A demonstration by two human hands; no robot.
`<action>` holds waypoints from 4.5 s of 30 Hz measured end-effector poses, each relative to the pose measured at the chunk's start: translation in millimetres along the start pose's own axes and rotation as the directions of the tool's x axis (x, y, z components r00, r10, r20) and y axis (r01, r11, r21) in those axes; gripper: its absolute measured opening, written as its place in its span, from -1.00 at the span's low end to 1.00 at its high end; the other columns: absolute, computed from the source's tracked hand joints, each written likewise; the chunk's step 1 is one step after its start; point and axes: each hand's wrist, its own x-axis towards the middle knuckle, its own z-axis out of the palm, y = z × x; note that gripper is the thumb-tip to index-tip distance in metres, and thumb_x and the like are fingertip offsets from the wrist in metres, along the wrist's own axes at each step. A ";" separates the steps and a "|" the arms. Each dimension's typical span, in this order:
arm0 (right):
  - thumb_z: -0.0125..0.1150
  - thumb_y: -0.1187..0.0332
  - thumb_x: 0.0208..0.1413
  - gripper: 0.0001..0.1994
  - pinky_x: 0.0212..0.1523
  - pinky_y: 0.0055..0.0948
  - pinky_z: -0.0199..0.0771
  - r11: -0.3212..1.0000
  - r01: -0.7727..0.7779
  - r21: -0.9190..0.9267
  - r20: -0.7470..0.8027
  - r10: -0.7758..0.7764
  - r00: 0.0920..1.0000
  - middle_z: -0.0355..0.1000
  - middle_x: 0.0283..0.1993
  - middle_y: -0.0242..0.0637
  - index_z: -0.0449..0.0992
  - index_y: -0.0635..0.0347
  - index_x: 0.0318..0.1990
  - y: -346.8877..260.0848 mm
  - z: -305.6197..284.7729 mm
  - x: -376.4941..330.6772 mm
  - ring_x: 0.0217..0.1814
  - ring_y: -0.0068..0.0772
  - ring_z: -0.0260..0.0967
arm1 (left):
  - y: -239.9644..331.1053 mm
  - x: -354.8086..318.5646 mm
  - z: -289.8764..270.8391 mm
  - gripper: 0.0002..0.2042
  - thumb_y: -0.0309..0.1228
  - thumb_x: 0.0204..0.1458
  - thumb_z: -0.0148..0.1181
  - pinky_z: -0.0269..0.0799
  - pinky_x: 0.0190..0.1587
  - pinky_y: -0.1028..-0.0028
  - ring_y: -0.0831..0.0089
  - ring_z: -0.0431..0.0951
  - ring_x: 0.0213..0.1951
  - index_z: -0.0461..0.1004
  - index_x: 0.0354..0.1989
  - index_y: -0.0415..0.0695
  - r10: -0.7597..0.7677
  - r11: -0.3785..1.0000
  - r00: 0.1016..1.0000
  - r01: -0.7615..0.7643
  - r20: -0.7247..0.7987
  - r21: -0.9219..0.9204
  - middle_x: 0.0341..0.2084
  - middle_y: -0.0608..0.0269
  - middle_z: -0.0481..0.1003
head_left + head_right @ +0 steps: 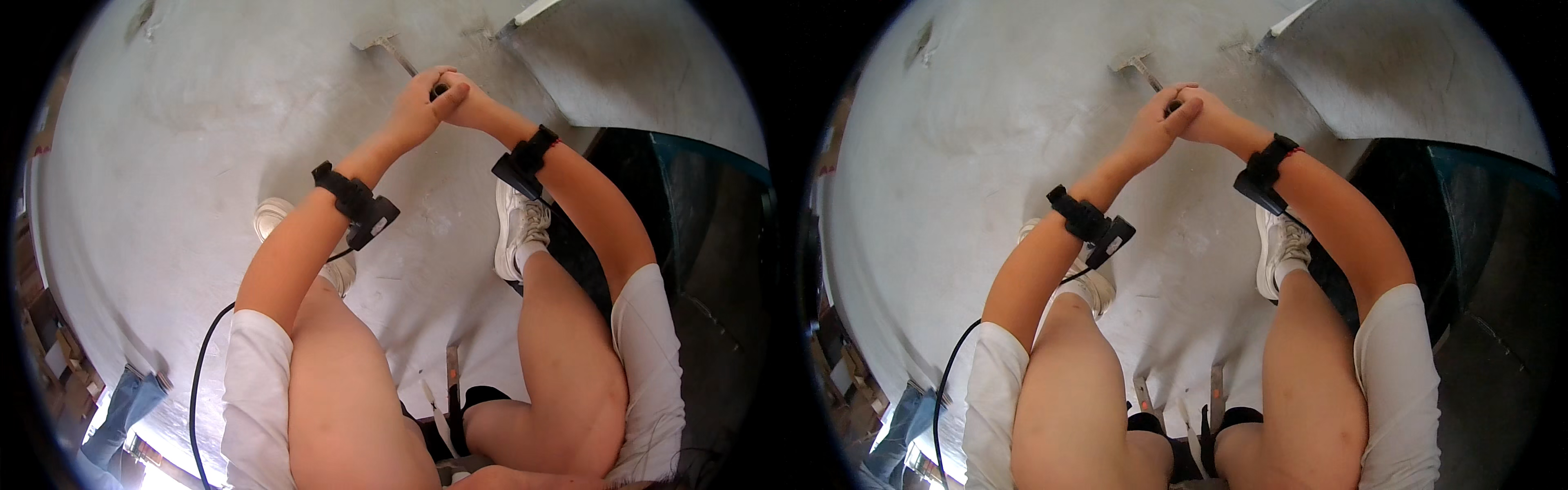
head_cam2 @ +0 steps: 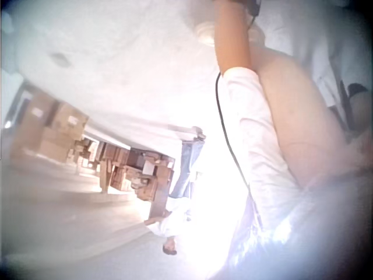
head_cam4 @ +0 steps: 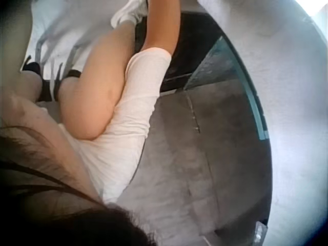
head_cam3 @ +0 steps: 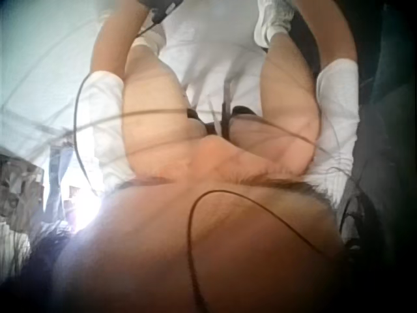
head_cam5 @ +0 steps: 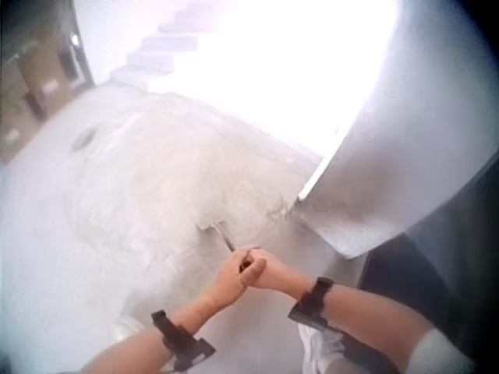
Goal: The person scrapes a concrete floor with a metal scraper, removing debris and smoothing the surface. They work in a crouched position, moving the scraper across the floor and occasionally adjusting their position.
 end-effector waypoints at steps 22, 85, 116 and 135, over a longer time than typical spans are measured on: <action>0.19 0.25 -0.10 -0.72 -0.23 -0.22 0.47 0.985 -0.117 -0.127 0.121 0.133 0.984 0.50 -0.25 0.01 0.52 0.18 -0.23 -41.4 11.9 16.6 -0.15 0.09 0.45 | 16.0 -12.5 -40.3 -0.39 0.11 0.01 0.11 0.40 -0.07 0.23 -0.05 0.50 -0.13 0.39 -0.07 -0.28 -0.109 0.934 0.987 0.061 0.118 0.353 -0.22 -0.18 0.50; 0.13 0.35 -0.04 -0.76 -0.21 -0.25 0.45 0.982 -0.190 -0.004 0.019 0.190 0.982 0.48 -0.18 0.06 0.50 0.24 -0.22 -5.8 -16.6 -78.4 -0.14 0.12 0.43 | 26.5 -16.1 41.1 -0.51 -0.03 0.12 0.05 0.37 -0.08 0.24 -0.04 0.47 -0.12 0.37 -0.04 -0.26 -0.089 0.903 0.923 -0.084 0.375 0.421 -0.21 -0.11 0.49; 0.10 0.27 -0.09 -0.77 -0.34 -0.09 0.39 0.952 -0.289 -0.106 0.192 0.304 0.933 0.46 -0.36 0.08 0.49 0.27 -0.37 -62.6 9.9 -123.0 -0.28 0.23 0.39 | 46.2 -87.7 43.0 -0.57 -0.01 0.05 0.12 0.43 -0.35 0.16 -0.01 0.52 -0.43 0.40 -0.44 -0.23 0.025 0.788 0.963 -0.185 0.269 0.588 -0.57 -0.04 0.48; 0.22 0.48 -0.08 -0.77 -0.15 -0.44 0.39 0.965 -0.213 0.154 0.009 0.215 0.977 0.48 -0.24 -0.11 0.45 0.31 -0.22 -49.5 -42.9 -163.2 -0.18 -0.29 0.45 | 69.0 -68.6 95.1 -0.57 -0.13 0.02 0.18 0.47 -0.36 0.28 0.11 0.55 -0.36 0.42 -0.08 -0.23 0.171 0.779 0.952 -0.288 0.254 0.556 -0.36 0.07 0.54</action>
